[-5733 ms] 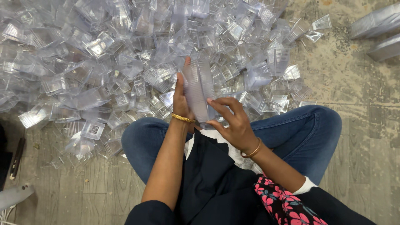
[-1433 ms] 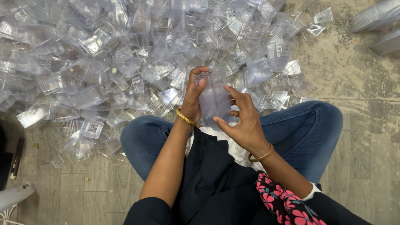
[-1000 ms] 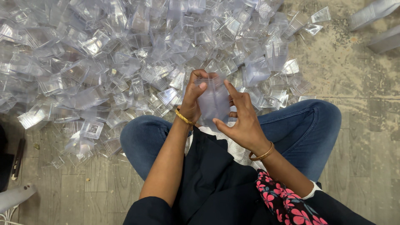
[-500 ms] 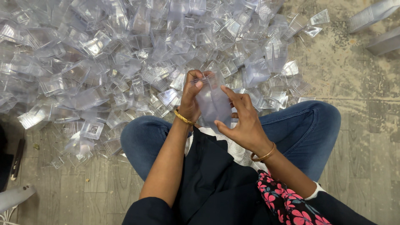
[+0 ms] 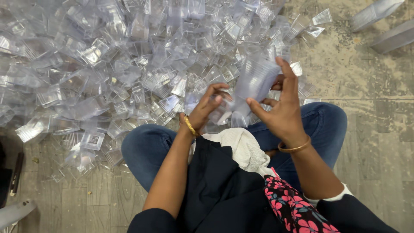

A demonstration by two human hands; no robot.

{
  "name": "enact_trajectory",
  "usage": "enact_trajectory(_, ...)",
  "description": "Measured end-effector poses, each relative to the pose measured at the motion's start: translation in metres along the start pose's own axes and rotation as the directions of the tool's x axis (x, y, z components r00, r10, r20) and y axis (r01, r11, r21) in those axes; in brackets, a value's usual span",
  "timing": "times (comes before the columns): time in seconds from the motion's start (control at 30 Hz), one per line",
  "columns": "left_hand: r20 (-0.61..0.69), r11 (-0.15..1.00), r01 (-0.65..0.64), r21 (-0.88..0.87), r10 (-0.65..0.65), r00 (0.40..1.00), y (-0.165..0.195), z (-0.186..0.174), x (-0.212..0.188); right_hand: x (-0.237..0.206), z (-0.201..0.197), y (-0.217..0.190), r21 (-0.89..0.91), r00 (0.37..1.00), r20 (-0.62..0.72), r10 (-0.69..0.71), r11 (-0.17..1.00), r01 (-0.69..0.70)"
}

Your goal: The person sits on the floor among a large pile of clear plastic cups and nests cups one at a time into stacks by hand, placing completed stacks aside with the other stacked bundles.

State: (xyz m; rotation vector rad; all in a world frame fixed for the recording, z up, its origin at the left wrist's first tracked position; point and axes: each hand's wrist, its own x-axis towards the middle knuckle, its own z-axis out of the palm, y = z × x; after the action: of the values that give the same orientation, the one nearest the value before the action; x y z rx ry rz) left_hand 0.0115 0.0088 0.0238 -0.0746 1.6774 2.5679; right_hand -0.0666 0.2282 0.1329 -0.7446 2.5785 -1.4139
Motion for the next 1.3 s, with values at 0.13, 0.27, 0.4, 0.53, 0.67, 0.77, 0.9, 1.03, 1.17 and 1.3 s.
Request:
enact_trajectory(0.13, 0.099, 0.984, 0.114, 0.135, -0.128, 0.987, 0.002, -0.003, -0.002, 0.001, 0.007, 0.006, 0.257, 0.999, 0.006, 0.043, 0.965, -0.043)
enact_trajectory(0.27, 0.209, 0.988, 0.135, 0.074, -0.147, 0.967, -0.009, 0.008, -0.001, -0.003, 0.019, 0.011, 0.25, 0.99, 0.065, 0.128, 0.958, -0.14)
enact_trajectory(0.4, 0.17, 0.976, 0.155, -0.152, -0.129, 0.977, -0.014, 0.004, -0.007, -0.009, 0.025, 0.017, 0.249, 0.957, 0.244, 0.156, 0.944, -0.217)
enact_trajectory(0.53, 0.169, 0.94, 0.268, -0.212, -0.235, 0.957, -0.018, 0.002, -0.006, -0.002, 0.001, 0.033, 0.367, 0.963, 0.261, 0.062, 0.917, -0.158)
enact_trajectory(0.67, 0.176, 0.929, 0.299, -0.217, -0.264, 0.948, -0.019, 0.004, -0.001, 0.01, -0.017, 0.048, 0.435, 0.893, 0.425, 0.149, 0.831, -0.346)
enact_trajectory(0.77, 0.163, 0.939, 0.295, -0.179, -0.267, 0.95, -0.015, 0.006, -0.003, 0.013, -0.018, 0.052, 0.456, 0.879, 0.446, 0.171, 0.802, -0.387)
enact_trajectory(0.9, 0.172, 0.951, 0.257, -0.171, -0.228, 0.958, -0.005, 0.009, -0.004, 0.014, -0.013, 0.055, 0.454, 0.899, 0.421, 0.121, 0.83, -0.324)
enact_trajectory(1.03, 0.183, 0.957, 0.246, -0.154, -0.217, 0.959, 0.002, 0.013, -0.003, 0.015, -0.011, 0.062, 0.457, 0.91, 0.393, 0.133, 0.83, -0.319)
enact_trajectory(1.17, 0.175, 0.957, 0.249, -0.148, -0.222, 0.959, 0.006, 0.015, -0.004, 0.015, -0.011, 0.065, 0.459, 0.919, 0.376, 0.121, 0.837, -0.298)
enact_trajectory(1.3, 0.182, 0.96, 0.249, -0.129, -0.224, 0.958, 0.008, 0.015, -0.004, 0.016, -0.014, 0.062, 0.461, 0.915, 0.381, 0.137, 0.829, -0.316)
